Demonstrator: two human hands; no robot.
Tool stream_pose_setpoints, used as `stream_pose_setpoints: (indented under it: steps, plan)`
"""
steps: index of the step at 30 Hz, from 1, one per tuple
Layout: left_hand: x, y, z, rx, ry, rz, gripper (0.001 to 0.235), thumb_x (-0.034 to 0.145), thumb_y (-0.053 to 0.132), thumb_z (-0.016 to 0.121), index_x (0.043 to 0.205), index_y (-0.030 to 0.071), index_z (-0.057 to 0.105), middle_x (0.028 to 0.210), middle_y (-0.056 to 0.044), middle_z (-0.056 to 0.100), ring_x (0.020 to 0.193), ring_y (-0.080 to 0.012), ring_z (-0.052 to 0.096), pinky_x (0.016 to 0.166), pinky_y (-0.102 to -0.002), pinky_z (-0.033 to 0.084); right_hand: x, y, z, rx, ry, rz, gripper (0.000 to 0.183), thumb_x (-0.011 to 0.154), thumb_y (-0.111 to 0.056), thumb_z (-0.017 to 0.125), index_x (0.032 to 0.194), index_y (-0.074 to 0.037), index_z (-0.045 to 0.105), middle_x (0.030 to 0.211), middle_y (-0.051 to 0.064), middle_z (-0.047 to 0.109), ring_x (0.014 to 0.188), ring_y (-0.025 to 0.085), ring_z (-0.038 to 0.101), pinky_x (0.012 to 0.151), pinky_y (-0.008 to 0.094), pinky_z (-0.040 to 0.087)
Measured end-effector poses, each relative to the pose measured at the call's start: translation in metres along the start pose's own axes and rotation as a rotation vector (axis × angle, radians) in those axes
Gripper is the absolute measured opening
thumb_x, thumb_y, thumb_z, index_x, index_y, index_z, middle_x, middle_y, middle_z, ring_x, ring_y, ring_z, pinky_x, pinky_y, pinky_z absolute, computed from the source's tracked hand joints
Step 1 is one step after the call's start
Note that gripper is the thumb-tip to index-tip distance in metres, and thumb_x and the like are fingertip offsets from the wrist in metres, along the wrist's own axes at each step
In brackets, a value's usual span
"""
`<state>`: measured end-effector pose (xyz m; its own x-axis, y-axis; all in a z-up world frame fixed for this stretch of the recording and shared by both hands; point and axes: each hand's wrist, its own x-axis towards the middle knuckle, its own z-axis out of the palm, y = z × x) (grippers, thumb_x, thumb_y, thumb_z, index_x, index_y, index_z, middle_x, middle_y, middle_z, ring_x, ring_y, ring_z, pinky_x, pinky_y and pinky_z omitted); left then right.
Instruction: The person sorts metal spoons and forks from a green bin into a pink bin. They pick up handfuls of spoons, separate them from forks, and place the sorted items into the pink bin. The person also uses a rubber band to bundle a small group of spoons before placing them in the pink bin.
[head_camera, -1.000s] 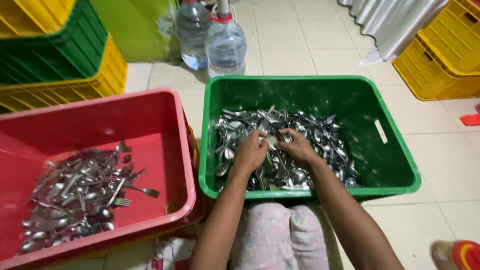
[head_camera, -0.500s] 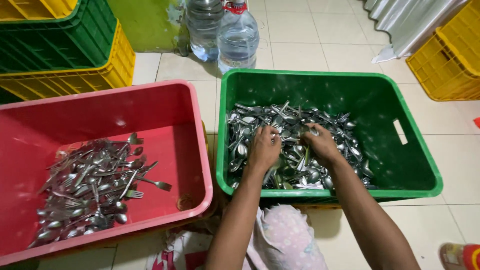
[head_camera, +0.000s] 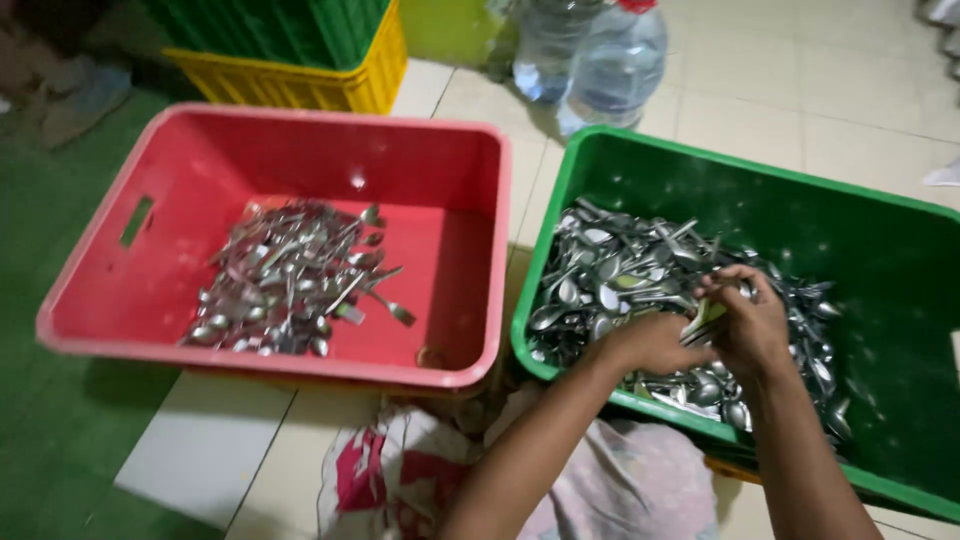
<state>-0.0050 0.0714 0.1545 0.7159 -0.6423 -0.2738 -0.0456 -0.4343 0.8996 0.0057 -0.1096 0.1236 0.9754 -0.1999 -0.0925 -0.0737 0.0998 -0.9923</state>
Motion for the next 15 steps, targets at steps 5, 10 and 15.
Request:
stream_pose_setpoints:
  steps: [5,10,15]
  plan:
    - [0.021,-0.017,0.011,0.271,0.070,0.009,0.055,0.081,0.050,0.054,0.090,0.001,0.077,0.079,-0.017,0.076,0.066,-0.0346,0.069,0.066,-0.048,0.055,-0.007,-0.005,-0.004,0.230,-0.096,0.031,0.029,0.093,-0.005,0.064,0.116,-0.020,0.056,0.094,0.000,0.064,0.082,0.009,0.063,0.064,0.021,0.048]
    - [0.015,-0.002,0.017,0.245,0.097,-0.105,0.044,0.076,0.041,0.061,0.093,0.004,0.076,0.086,-0.015,0.076,0.070,-0.0321,0.070,0.066,-0.043,0.056,-0.022,-0.017,0.001,0.078,-0.127,-0.153,0.040,0.096,0.001,0.062,0.133,-0.011,0.051,0.128,0.008,0.059,0.114,0.019,0.064,0.095,0.030,0.056]
    - [0.027,-0.021,0.023,0.396,0.083,0.025,0.052,0.073,0.044,0.055,0.089,0.001,0.079,0.086,-0.014,0.078,0.071,-0.0329,0.069,0.069,-0.043,0.056,-0.032,-0.026,0.008,-0.102,-0.162,-0.394,0.034,0.098,0.005,0.061,0.128,-0.002,0.047,0.133,0.015,0.060,0.111,0.025,0.062,0.101,0.035,0.053]
